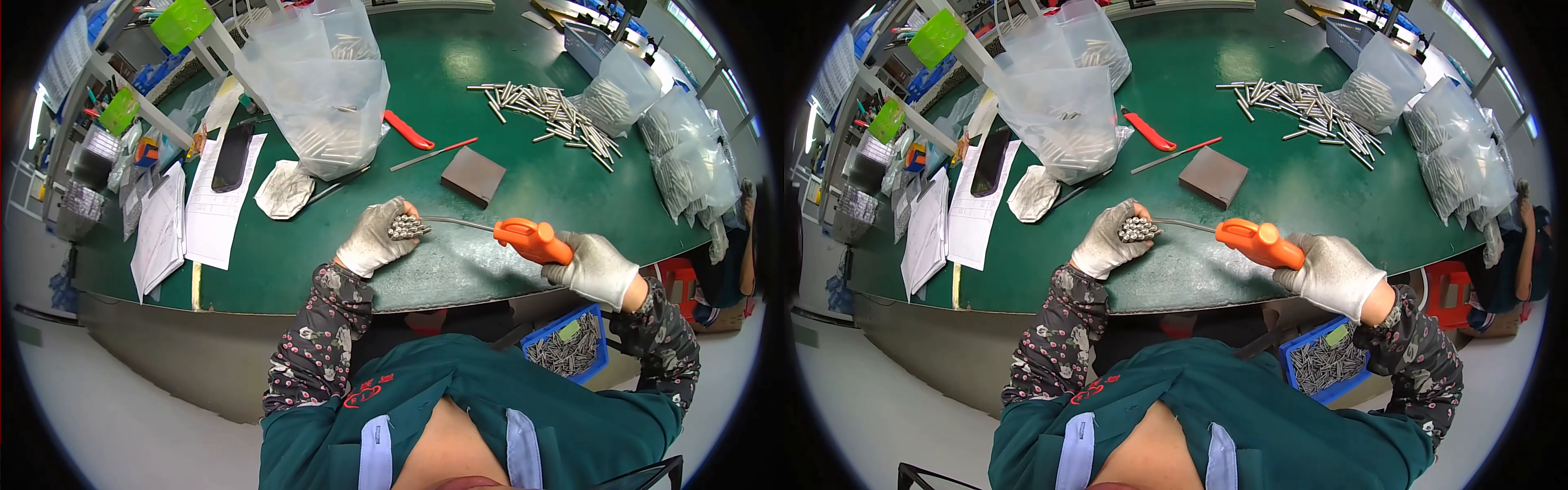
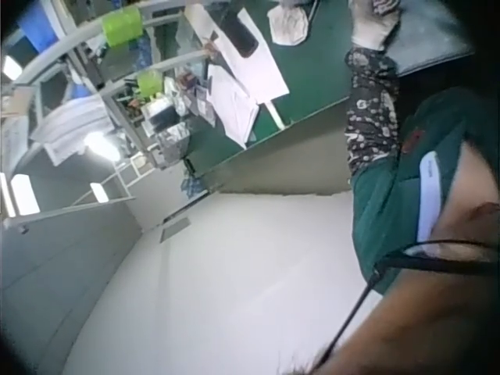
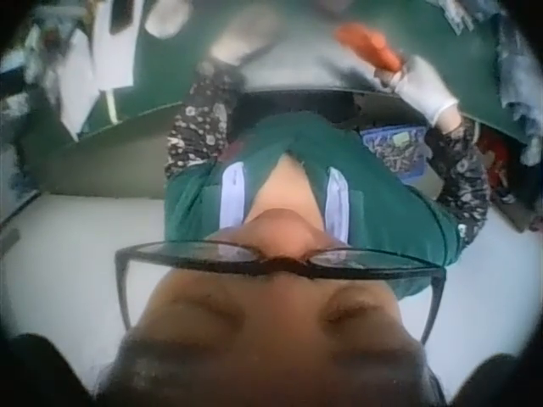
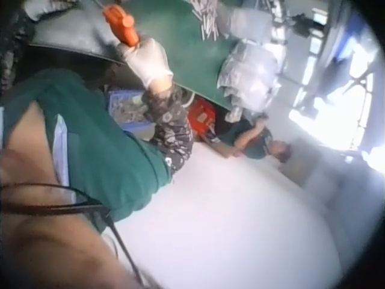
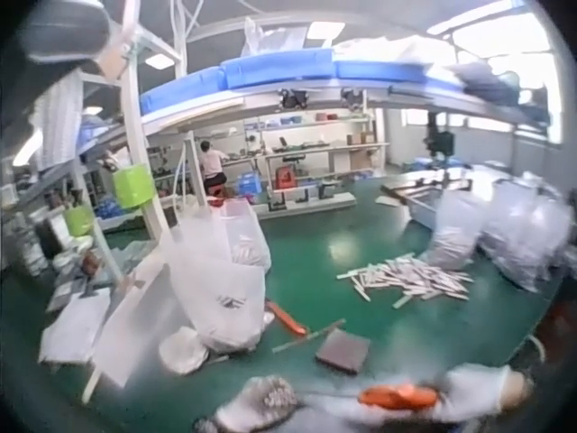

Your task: Assembling small metal rods into a circular perforated component at a factory workstation.

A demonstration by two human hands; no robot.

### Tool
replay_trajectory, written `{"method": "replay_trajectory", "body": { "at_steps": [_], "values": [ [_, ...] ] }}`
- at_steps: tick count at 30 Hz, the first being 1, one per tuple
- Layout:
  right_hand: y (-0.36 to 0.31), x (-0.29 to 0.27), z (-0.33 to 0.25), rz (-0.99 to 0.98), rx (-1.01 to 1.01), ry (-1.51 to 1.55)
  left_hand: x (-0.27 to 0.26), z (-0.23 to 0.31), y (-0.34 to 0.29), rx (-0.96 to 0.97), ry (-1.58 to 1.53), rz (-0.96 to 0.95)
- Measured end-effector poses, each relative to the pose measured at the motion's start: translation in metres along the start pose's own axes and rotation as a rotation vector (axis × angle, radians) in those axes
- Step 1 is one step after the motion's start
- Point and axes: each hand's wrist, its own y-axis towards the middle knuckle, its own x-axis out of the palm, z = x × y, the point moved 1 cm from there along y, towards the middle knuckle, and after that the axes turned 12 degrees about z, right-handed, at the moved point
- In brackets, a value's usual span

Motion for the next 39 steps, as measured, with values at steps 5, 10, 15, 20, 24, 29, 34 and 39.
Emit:
{"method": "replay_trajectory", "body": {
  "at_steps": [5, 10, 15, 20, 24, 29, 34, 39],
  "values": [
    [0.003, -0.001, -0.004, -0.006, 0.007, 0.002, 0.000, -0.003, -0.001, -0.002, -0.005, 0.028],
    [0.005, 0.002, 0.002, -0.007, -0.010, 0.010, 0.001, -0.001, -0.001, -0.026, -0.012, 0.019],
    [0.003, 0.002, 0.001, 0.001, -0.027, 0.037, 0.000, 0.001, -0.001, 0.089, 0.028, 0.064],
    [0.008, -0.002, -0.012, -0.012, 0.015, -0.039, -0.001, -0.006, -0.001, 0.053, -0.052, 0.065],
    [0.008, 0.004, -0.007, 0.004, -0.065, 0.002, -0.001, 0.003, -0.001, -0.021, 0.031, 0.003],
    [0.009, 0.007, -0.012, -0.039, -0.087, -0.028, 0.002, -0.007, -0.003, -0.039, -0.067, 0.048],
    [0.010, 0.008, -0.015, -0.024, -0.110, -0.039, 0.002, -0.004, -0.003, 0.010, -0.063, 0.043],
    [0.011, 0.011, -0.015, -0.021, -0.124, -0.037, 0.002, -0.005, -0.002, -0.005, -0.102, 0.027]
  ]
}}
